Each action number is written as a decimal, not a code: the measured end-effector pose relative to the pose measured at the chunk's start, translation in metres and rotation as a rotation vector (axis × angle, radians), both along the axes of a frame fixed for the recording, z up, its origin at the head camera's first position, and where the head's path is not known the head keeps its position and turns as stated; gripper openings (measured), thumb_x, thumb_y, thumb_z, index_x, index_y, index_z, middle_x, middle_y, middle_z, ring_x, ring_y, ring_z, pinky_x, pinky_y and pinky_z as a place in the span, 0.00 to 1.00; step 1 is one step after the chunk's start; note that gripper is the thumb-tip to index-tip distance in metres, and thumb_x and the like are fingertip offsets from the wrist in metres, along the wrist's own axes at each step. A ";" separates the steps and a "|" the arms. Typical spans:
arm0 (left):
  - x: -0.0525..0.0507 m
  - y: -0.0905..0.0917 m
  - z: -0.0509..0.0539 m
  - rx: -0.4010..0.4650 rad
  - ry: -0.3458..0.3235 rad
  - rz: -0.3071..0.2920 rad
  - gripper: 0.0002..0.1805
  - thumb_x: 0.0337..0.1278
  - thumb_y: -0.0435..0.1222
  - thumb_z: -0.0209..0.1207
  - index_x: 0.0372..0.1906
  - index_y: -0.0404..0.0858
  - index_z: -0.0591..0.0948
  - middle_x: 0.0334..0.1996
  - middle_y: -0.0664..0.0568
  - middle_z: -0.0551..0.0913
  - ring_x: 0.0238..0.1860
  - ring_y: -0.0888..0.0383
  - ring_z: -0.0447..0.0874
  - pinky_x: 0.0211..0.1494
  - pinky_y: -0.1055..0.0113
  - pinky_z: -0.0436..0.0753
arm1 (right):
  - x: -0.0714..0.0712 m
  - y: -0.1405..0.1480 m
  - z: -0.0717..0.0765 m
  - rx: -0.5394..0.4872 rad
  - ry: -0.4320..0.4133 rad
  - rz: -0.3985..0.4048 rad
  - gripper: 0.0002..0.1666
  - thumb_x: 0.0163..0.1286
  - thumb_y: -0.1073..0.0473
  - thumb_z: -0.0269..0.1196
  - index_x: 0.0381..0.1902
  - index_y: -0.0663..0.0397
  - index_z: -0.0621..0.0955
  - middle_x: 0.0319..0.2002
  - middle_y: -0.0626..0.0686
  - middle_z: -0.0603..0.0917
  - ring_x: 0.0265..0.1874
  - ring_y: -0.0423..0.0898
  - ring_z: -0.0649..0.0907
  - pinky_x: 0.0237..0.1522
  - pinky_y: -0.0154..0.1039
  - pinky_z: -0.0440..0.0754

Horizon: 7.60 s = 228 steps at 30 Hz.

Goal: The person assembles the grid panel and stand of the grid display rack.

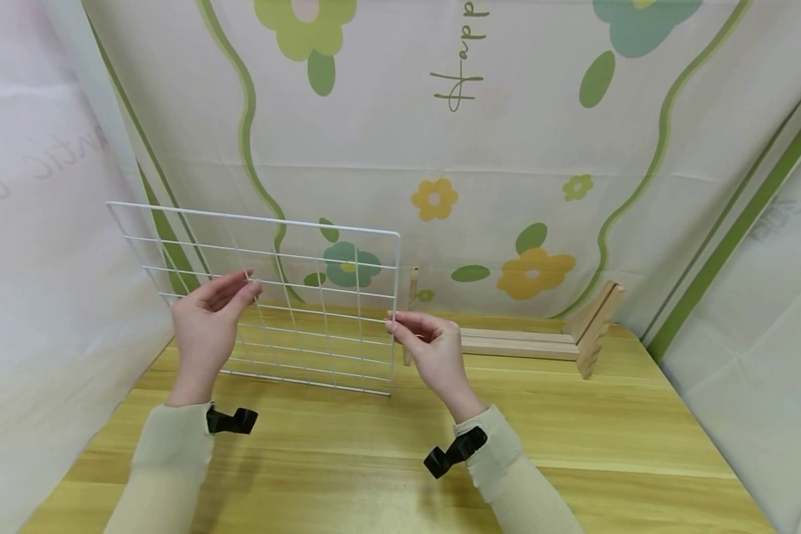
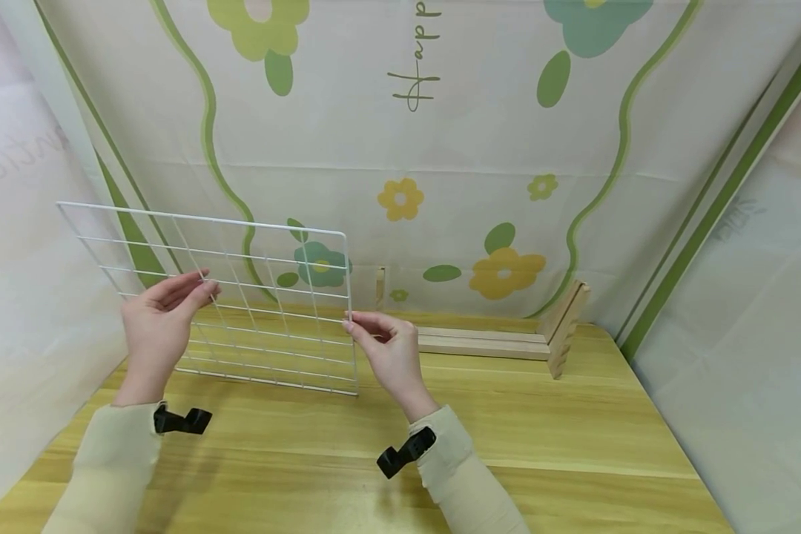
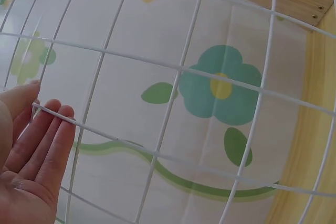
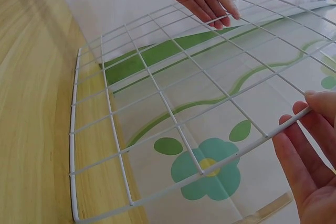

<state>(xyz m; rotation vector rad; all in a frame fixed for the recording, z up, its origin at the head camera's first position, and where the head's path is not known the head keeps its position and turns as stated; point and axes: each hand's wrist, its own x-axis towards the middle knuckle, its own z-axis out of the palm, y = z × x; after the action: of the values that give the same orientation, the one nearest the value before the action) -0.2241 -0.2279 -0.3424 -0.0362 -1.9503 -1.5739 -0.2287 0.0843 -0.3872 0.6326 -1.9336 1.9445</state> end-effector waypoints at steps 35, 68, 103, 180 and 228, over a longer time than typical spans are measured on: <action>-0.020 -0.012 0.001 0.180 0.078 -0.284 0.12 0.61 0.28 0.69 0.45 0.23 0.85 0.38 0.50 0.90 0.36 0.58 0.91 0.43 0.68 0.87 | -0.009 0.052 -0.011 0.070 -0.159 -0.056 0.17 0.64 0.57 0.75 0.48 0.60 0.88 0.41 0.55 0.90 0.38 0.51 0.89 0.42 0.44 0.89; -0.017 -0.013 0.001 0.218 0.107 -0.303 0.12 0.59 0.27 0.70 0.45 0.21 0.84 0.37 0.47 0.90 0.35 0.57 0.91 0.42 0.68 0.87 | -0.006 0.166 -0.034 0.253 -0.317 -0.255 0.32 0.67 0.47 0.73 0.62 0.59 0.82 0.60 0.58 0.83 0.54 0.40 0.84 0.52 0.27 0.80; 0.021 -0.040 0.005 0.229 0.121 -0.329 0.11 0.59 0.21 0.67 0.42 0.16 0.81 0.35 0.45 0.90 0.32 0.54 0.90 0.40 0.66 0.88 | -0.003 0.313 0.017 -0.323 -0.392 -0.638 0.37 0.56 0.59 0.80 0.64 0.48 0.82 0.60 0.44 0.83 0.59 0.36 0.80 0.52 0.20 0.76; 0.049 -0.061 0.007 0.175 0.034 -0.282 0.10 0.59 0.22 0.68 0.43 0.19 0.83 0.35 0.46 0.90 0.32 0.56 0.91 0.39 0.67 0.87 | -0.041 0.330 0.002 -0.180 -0.397 -0.202 0.34 0.69 0.65 0.69 0.72 0.57 0.73 0.48 0.40 0.86 0.46 0.33 0.85 0.46 0.28 0.83; 0.046 -0.060 0.008 0.172 0.028 -0.289 0.11 0.59 0.22 0.68 0.44 0.19 0.83 0.35 0.46 0.90 0.33 0.56 0.91 0.40 0.67 0.87 | -0.015 0.307 -0.016 -0.001 -0.345 -0.046 0.21 0.72 0.72 0.64 0.52 0.43 0.88 0.44 0.42 0.88 0.42 0.36 0.86 0.45 0.27 0.84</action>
<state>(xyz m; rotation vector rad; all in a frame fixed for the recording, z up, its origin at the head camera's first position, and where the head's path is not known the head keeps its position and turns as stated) -0.1779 -0.2883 -0.3345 -0.2790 -1.8431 -1.9118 -0.2434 0.3912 -0.4034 0.2599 -2.1194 2.1376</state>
